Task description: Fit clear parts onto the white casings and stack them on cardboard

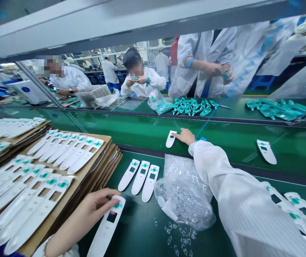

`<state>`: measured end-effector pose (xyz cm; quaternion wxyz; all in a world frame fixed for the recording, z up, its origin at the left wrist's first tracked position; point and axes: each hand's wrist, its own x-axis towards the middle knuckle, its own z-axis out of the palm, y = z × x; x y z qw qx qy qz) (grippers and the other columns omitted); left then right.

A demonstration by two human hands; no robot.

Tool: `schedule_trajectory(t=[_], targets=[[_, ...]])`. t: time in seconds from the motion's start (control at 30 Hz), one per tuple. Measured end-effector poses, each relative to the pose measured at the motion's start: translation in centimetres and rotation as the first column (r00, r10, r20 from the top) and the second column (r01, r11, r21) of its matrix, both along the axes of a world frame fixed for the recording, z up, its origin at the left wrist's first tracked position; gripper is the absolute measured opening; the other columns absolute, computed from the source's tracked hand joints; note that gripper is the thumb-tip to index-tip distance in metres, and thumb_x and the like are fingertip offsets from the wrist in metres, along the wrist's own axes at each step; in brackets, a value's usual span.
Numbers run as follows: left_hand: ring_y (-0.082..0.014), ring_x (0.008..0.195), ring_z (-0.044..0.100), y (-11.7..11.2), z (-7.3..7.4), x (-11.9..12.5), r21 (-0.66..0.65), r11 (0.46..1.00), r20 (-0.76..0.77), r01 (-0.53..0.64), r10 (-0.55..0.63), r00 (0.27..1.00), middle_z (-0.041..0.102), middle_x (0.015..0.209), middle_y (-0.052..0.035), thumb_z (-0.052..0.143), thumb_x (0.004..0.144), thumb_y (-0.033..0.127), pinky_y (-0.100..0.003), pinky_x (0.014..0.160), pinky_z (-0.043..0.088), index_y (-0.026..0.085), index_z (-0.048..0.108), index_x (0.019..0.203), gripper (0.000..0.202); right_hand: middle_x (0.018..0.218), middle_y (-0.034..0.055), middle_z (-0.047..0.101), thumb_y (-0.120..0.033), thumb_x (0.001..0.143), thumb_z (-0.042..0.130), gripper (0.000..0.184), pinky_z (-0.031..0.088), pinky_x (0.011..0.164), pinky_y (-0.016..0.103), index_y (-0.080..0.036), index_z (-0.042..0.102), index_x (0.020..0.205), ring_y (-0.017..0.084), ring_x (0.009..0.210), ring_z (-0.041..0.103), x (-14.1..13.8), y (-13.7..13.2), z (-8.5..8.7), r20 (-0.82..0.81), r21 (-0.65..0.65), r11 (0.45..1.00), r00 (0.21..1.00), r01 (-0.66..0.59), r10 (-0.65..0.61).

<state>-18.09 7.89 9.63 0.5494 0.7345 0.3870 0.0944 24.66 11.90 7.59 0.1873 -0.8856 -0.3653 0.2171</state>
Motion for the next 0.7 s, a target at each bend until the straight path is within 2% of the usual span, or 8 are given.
schedule_trajectory(t=[0.07, 0.17, 0.33, 0.4, 0.47, 0.53, 0.63, 0.7], targets=[[-0.0181, 0.070, 0.068, -0.4, -1.8, -0.3, 0.054, 0.998, -0.168, 0.030, -0.021, 0.986, 0.072, 0.080, -0.0030, 0.060, 0.091, 0.039, -0.025, 0.064, 0.054, 0.019, 0.072, 0.090, 0.023, 0.134, 0.0114, 0.063, -0.036, 0.098, 0.069, 0.036, 0.049, 0.108, 0.055, -0.016, 0.064, 0.128, 0.028, 0.125, 0.060, -0.3, 1.1, -1.5, -0.002, -0.001, 1.000, 1.000, 0.019, -0.019], [-0.0193, 0.077, 0.068, -0.4, -3.7, 0.0, 0.163, 0.986, -0.268, 0.037, 0.008, 0.963, 0.071, 0.078, -0.0018, 0.058, 0.088, 0.030, -0.025, 0.068, 0.050, 0.020, 0.066, 0.083, 0.014, 0.129, 0.0106, 0.065, -0.033, 0.098, 0.068, 0.032, 0.054, 0.102, 0.050, -0.016, 0.065, 0.125, 0.026, 0.118, 0.063, -0.9, 1.9, -2.7, -0.065, 0.032, 0.999, 0.998, 0.007, -0.005], [-0.0255, 0.093, 0.067, -1.0, -2.8, 1.7, 0.409, 0.912, -0.300, -0.028, 0.164, 0.940, 0.070, 0.101, -0.0097, 0.048, 0.095, 0.022, -0.036, 0.080, 0.052, 0.018, 0.067, 0.096, 0.019, 0.111, 0.0067, 0.070, -0.034, 0.099, 0.067, 0.025, 0.061, 0.086, 0.039, -0.014, 0.067, 0.113, 0.019, 0.097, 0.069, -0.7, 1.3, -2.3, -0.275, 0.145, 0.989, 0.960, -0.010, 0.050], [-0.0248, 0.097, 0.067, -2.3, -2.2, 4.4, 0.529, 0.847, -0.255, 0.056, 0.096, 0.962, 0.069, 0.108, -0.0105, 0.043, 0.098, 0.016, -0.037, 0.085, 0.053, 0.019, 0.068, 0.100, 0.025, 0.110, 0.0065, 0.070, -0.035, 0.100, 0.066, 0.025, 0.061, 0.083, 0.037, -0.014, 0.067, 0.113, 0.018, 0.095, 0.070, -0.6, 0.8, -1.2, -0.343, 0.226, 0.974, 0.937, 0.013, 0.067], [-0.0227, 0.094, 0.069, -4.3, -2.2, 8.6, 0.593, 0.764, -0.237, 0.253, -0.135, 0.962, 0.071, 0.106, -0.0101, 0.044, 0.096, 0.008, -0.035, 0.083, 0.055, 0.019, 0.070, 0.097, 0.028, 0.112, 0.0071, 0.069, -0.036, 0.101, 0.064, 0.027, 0.061, 0.083, 0.037, -0.014, 0.066, 0.116, 0.019, 0.095, 0.069, -0.9, 0.3, 0.5, -0.380, 0.317, 0.947, 0.922, 0.049, 0.079], [-0.0248, 0.088, 0.070, -6.2, -2.9, 13.3, 0.599, 0.663, -0.283, 0.448, -0.348, 0.894, 0.072, 0.099, -0.0112, 0.051, 0.091, 0.004, -0.035, 0.075, 0.056, 0.018, 0.072, 0.094, 0.026, 0.114, 0.0075, 0.069, -0.038, 0.102, 0.063, 0.029, 0.061, 0.084, 0.038, -0.014, 0.066, 0.118, 0.019, 0.096, 0.069, -1.3, -0.6, 2.6, -0.392, 0.407, 0.910, 0.915, 0.077, 0.098], [-0.0295, 0.087, 0.073, -7.8, -4.2, 18.5, 0.605, 0.602, -0.307, 0.521, -0.428, 0.850, 0.074, 0.093, -0.0131, 0.059, 0.086, 0.002, -0.037, 0.070, 0.058, 0.014, 0.075, 0.088, 0.020, 0.111, 0.0078, 0.071, -0.044, 0.100, 0.064, 0.033, 0.060, 0.081, 0.036, -0.014, 0.068, 0.116, 0.019, 0.095, 0.070, -2.3, -3.6, 5.7, -0.390, 0.506, 0.859, 0.910, 0.082, 0.143], [-0.0303, 0.089, 0.073, -7.6, -4.8, 19.6, 0.608, 0.590, -0.306, 0.532, -0.444, 0.842, 0.075, 0.096, -0.0127, 0.059, 0.086, 0.001, -0.038, 0.073, 0.059, 0.012, 0.075, 0.088, 0.020, 0.104, 0.0079, 0.074, -0.054, 0.093, 0.068, 0.042, 0.059, 0.075, 0.032, -0.015, 0.072, 0.109, 0.020, 0.093, 0.070, -3.0, -6.7, 7.3, -0.388, 0.540, 0.839, 0.906, 0.073, 0.171]])
